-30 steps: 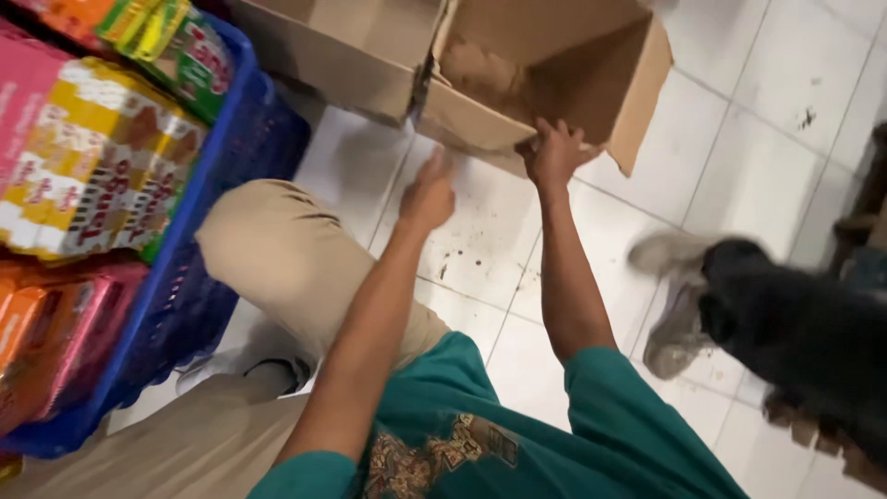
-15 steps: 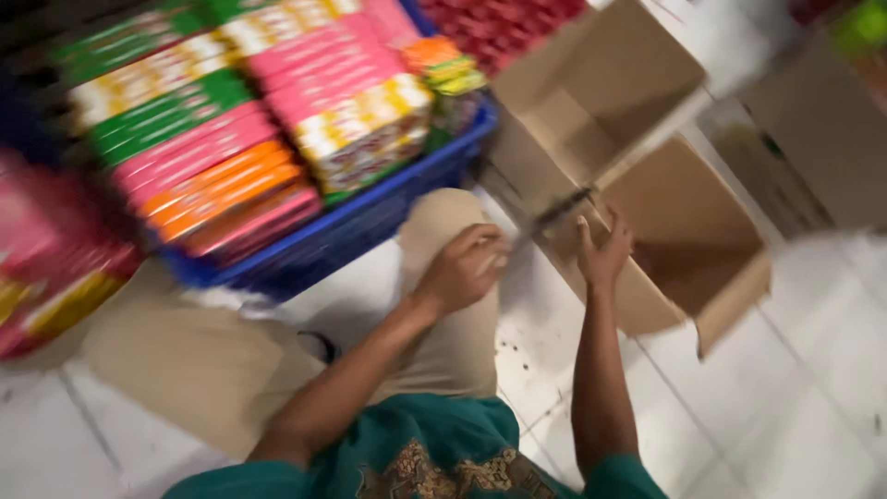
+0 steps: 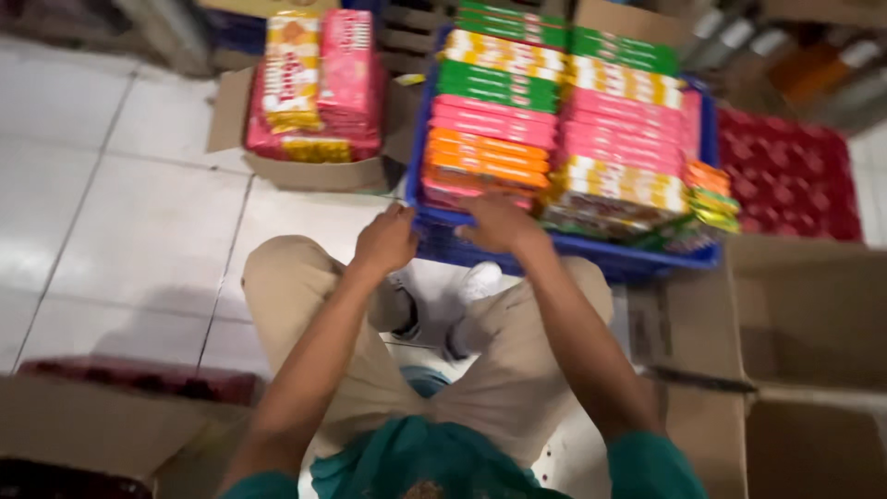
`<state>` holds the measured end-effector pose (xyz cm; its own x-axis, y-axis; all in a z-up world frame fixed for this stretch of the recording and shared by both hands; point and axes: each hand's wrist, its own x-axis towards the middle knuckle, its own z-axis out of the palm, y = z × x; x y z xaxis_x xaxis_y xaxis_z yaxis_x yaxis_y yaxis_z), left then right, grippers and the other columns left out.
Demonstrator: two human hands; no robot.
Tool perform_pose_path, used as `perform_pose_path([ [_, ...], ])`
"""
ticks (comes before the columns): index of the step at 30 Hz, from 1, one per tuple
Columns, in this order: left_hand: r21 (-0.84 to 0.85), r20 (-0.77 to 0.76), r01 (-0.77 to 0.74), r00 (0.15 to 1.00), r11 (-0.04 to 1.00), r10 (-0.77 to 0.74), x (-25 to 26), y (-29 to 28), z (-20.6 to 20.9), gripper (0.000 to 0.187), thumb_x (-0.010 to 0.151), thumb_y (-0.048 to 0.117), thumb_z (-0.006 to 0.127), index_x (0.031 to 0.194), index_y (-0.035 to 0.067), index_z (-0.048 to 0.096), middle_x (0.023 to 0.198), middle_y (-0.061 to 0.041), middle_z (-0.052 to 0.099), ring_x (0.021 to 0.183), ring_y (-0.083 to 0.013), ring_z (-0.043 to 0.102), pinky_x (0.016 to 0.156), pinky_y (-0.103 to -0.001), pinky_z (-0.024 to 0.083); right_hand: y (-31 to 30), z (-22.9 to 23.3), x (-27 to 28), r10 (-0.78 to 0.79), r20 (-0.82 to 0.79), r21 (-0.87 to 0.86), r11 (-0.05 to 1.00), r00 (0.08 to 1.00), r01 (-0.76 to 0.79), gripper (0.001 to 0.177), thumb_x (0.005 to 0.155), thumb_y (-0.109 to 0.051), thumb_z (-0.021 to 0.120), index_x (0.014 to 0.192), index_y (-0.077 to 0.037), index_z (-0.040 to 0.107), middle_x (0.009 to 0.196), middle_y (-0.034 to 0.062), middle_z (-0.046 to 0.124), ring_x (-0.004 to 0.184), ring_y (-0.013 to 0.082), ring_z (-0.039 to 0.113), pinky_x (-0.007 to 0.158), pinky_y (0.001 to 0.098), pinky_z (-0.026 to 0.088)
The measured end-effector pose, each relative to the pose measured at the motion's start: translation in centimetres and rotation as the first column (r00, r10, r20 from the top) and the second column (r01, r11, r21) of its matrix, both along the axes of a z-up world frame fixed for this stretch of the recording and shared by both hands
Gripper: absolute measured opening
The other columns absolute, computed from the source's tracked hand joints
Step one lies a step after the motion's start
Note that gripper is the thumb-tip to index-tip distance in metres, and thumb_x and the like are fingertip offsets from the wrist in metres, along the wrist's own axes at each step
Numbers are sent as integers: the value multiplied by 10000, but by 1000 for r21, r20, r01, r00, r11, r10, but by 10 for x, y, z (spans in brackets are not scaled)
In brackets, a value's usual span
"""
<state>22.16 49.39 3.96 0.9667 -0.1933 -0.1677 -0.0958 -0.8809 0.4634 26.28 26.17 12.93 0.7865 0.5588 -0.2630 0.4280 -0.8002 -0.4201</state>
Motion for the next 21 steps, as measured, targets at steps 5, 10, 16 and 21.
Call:
perform_pose_path([
  [5, -15, -45, -141, 989, 990, 140, 4, 39, -38, 444, 929, 287, 615, 1321, 83, 655, 1239, -183, 640, 1080, -459, 696, 829, -608, 584, 90, -60, 37, 159, -34, -172, 972, 987, -162, 499, 911, -372, 690, 1348, -133, 653, 1268, 213, 692, 1235, 410, 647, 1062, 530, 513],
  [10, 56, -13, -241, 970, 969, 242, 29, 71, -42, 384, 947, 300, 615, 1259, 89, 690, 1194, -184, 677, 1045, -455, 710, 813, -608, 589, 116, -128, 53, 112, 108, -229, 970, 988, -85, 502, 872, -374, 711, 1333, -184, 658, 1250, 195, 631, 1129, 418, 694, 920, 571, 589],
  [16, 138, -84, -342, 931, 930, 355, 73, 96, -51, 387, 996, 176, 591, 1374, 91, 602, 1388, -162, 569, 1129, -426, 685, 911, -558, 589, 153, -94, 18, -136, 136, -235, 958, 981, 166, 586, 846, -306, 818, 1318, -5, 645, 1337, 366, 449, 1274, 579, 492, 774, 609, 611],
  [21, 96, -206, -353, 908, 931, 366, 112, 112, -66, 544, 1059, 181, 520, 1583, 120, 387, 1634, -127, 342, 1315, -439, 570, 1093, -588, 514, 179, -63, 24, -114, 127, -174, 975, 985, 135, 695, 891, -292, 792, 1467, 6, 541, 1574, 378, 321, 1523, 529, 233, 1164, 605, 382],
])
